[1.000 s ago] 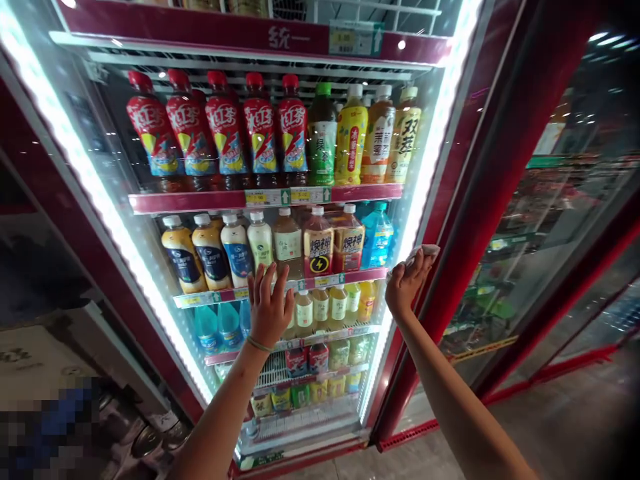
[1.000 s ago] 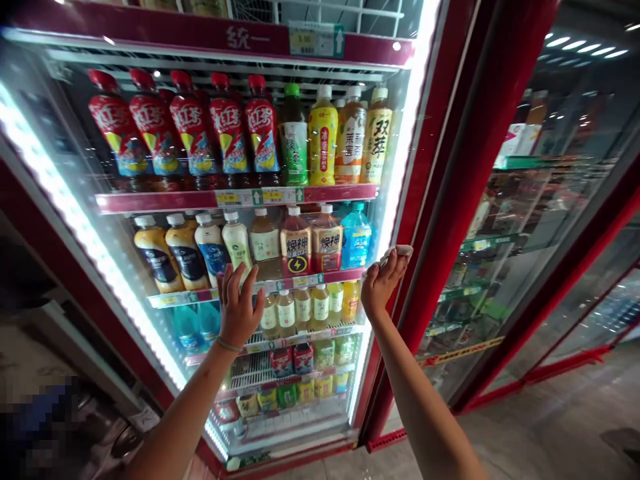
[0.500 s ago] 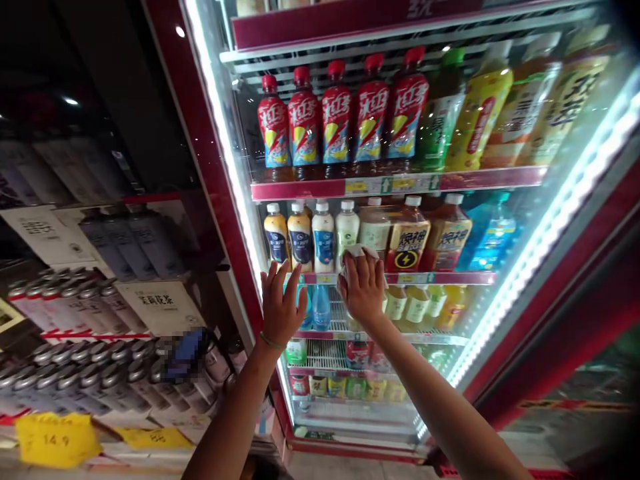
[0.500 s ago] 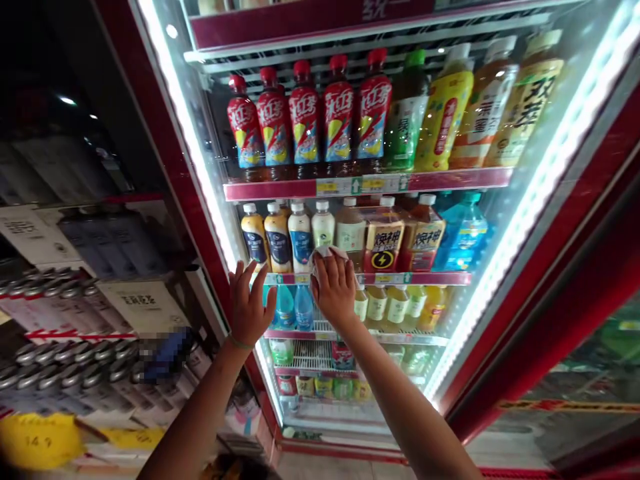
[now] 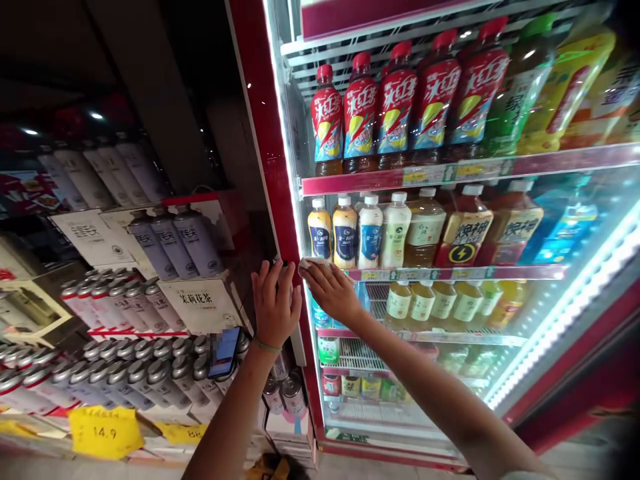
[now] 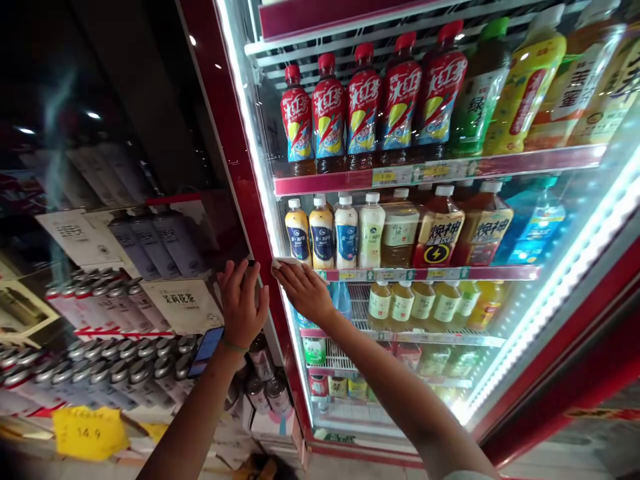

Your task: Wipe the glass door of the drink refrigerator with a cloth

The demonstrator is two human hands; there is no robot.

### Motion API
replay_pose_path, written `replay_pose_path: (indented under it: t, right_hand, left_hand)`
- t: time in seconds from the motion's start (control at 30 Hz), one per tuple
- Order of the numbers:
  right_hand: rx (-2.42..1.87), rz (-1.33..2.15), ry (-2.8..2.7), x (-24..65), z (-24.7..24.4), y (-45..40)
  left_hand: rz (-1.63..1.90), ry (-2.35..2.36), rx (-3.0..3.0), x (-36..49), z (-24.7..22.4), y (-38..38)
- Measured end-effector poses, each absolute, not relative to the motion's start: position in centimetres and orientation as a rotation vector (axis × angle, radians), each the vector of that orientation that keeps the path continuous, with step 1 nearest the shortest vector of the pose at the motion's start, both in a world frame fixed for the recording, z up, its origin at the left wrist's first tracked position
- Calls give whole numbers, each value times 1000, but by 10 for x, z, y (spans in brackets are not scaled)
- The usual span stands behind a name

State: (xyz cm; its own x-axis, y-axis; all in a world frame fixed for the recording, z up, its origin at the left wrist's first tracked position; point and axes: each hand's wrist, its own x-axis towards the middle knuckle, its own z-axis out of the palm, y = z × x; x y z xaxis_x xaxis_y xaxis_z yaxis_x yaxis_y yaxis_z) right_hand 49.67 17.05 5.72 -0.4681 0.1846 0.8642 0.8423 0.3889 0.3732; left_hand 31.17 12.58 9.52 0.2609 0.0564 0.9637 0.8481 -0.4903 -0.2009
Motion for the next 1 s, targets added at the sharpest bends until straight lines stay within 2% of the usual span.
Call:
replay_pose_path:
  t: [0.2,0.27,0.33,0.47,0.53,0.57,0.63,0.73,0.8,0.87,1.0]
  right_hand:
    - [-891,-1182,-1764,508,194,188]
    - [-900,-1165,-1735,504,208,189]
    - [-885,-1178,-1801,501,182,185]
    - [-774,-1227,-2117,511,78,165]
    - [-759,-1237,-2186,530,60,158]
    - [-787,-1239,-2185,542,67,156]
    - [-900,-1234,-2105,570,112,157]
    - [-1058,-1172,-1822,605,204,162]
    - [-1075,-1156,-1738,615,237,163]
    - [-1083,-1138,-1748,616,225,159]
    - [-1056,-1039,-2053,620,110,144]
  left_hand:
    - [-1346,-835,-1768,313,99,128]
    - [-1358,-837,-1766,313,98,128]
    - [-1368,-833,-1762,313,95,128]
    - [-1360,-829,-1766,309,91,128]
    - [-1351,-827,-1775,310,91,129]
    - [-1352,-825,-1779,312,92,128]
    - [-1370,-811,-1785,320,94,127]
    - [-1413,-776,-1793,338,99,124]
    - [-1437,-754,-1803,353,100,122]
    - [-1454,-747,-1821,368,101,121]
    - [-1466,-755,-1862,391,97,121]
